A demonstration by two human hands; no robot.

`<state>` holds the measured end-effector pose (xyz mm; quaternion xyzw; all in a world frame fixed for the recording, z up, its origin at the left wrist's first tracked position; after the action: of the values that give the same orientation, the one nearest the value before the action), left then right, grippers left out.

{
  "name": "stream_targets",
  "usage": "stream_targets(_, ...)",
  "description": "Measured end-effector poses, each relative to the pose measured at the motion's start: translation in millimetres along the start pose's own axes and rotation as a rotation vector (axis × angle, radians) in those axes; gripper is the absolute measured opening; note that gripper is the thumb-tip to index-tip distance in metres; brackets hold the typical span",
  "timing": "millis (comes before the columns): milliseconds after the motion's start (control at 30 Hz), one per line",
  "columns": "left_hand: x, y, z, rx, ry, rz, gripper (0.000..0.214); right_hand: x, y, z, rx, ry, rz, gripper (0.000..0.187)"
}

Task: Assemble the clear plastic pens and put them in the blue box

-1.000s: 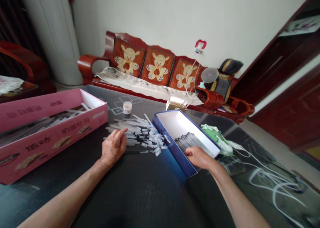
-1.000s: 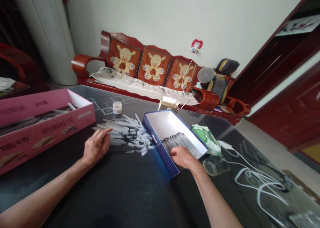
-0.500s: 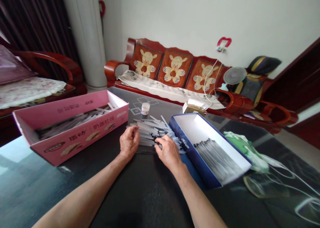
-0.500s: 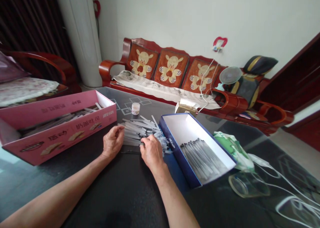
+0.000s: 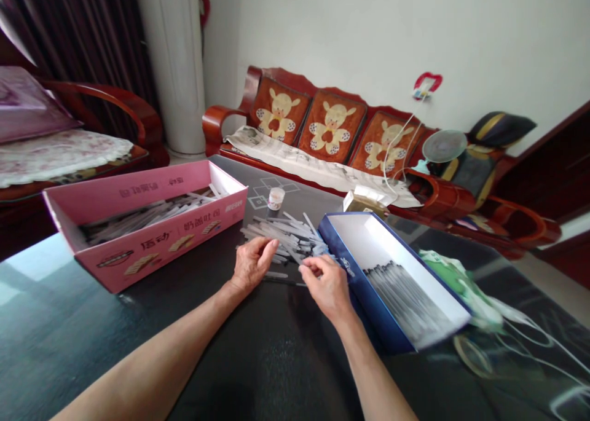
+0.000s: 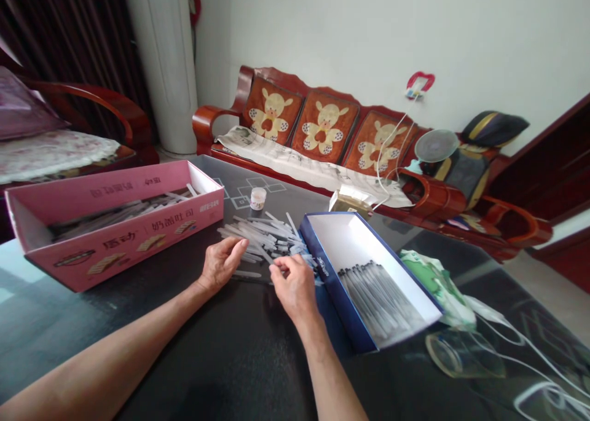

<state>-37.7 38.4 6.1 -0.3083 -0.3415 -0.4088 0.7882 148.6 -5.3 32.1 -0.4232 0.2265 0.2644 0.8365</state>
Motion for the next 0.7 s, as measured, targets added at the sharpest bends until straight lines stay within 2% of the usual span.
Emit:
stream_targets(133, -1, 3.3, -1, -0.059, -0.06, -0.102, 0.037, -18, 22, -22, -0.078, -0.031, 0.064, 0.007)
stream_targets(200, -3, 5.0, 0, -0.067, -0.184, -0.208, 0.038, -23, 27, -28, -0.095, -0.093, 0.074, 0.008)
stream_targets(300, -7, 7.0, 4, -0.037, -0.4, -0.421, 0.036, -19, 21, -27, -0.073, -0.186, 0.062, 0.014)
stream_targets(367, -10, 7.1, 8, 0.007, -0.462, -0.525, 0.035, -8, 11, -21, -0.032, -0.192, 0.033, 0.015)
stream_targets(433, -12, 7.1, 11, 0.015, -0.48, -0.584, 0.039, 5, 1, -15, -0.016, -0.174, -0.004, 0.014)
stream_targets(500, -13, 7.6, 12, -0.019, -0.471, -0.602, 0.043, 13, -4, -11, -0.062, -0.177, -0.04, 0.012)
stream_targets(600, -11, 7.9, 10, -0.067, -0.429, -0.575, 0.043, 15, -3, -13, -0.183, -0.246, -0.087, 0.012)
stream_targets(700, -9, 8.4, 8, -0.1, -0.415, -0.537, 0.041, 12, 3, -17, -0.217, -0.315, -0.16, 0.011)
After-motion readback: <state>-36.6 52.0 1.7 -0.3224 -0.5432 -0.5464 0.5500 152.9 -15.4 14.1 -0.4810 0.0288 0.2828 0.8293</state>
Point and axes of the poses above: each hand's wrist, its own z-axis towards the middle knuckle, its own y-axis out of the palm, x = y × z, the point moved 3 cm from there along z, towards the middle knuckle, and after that the axes turned 14 degrees about x, right-handed, at the moved point
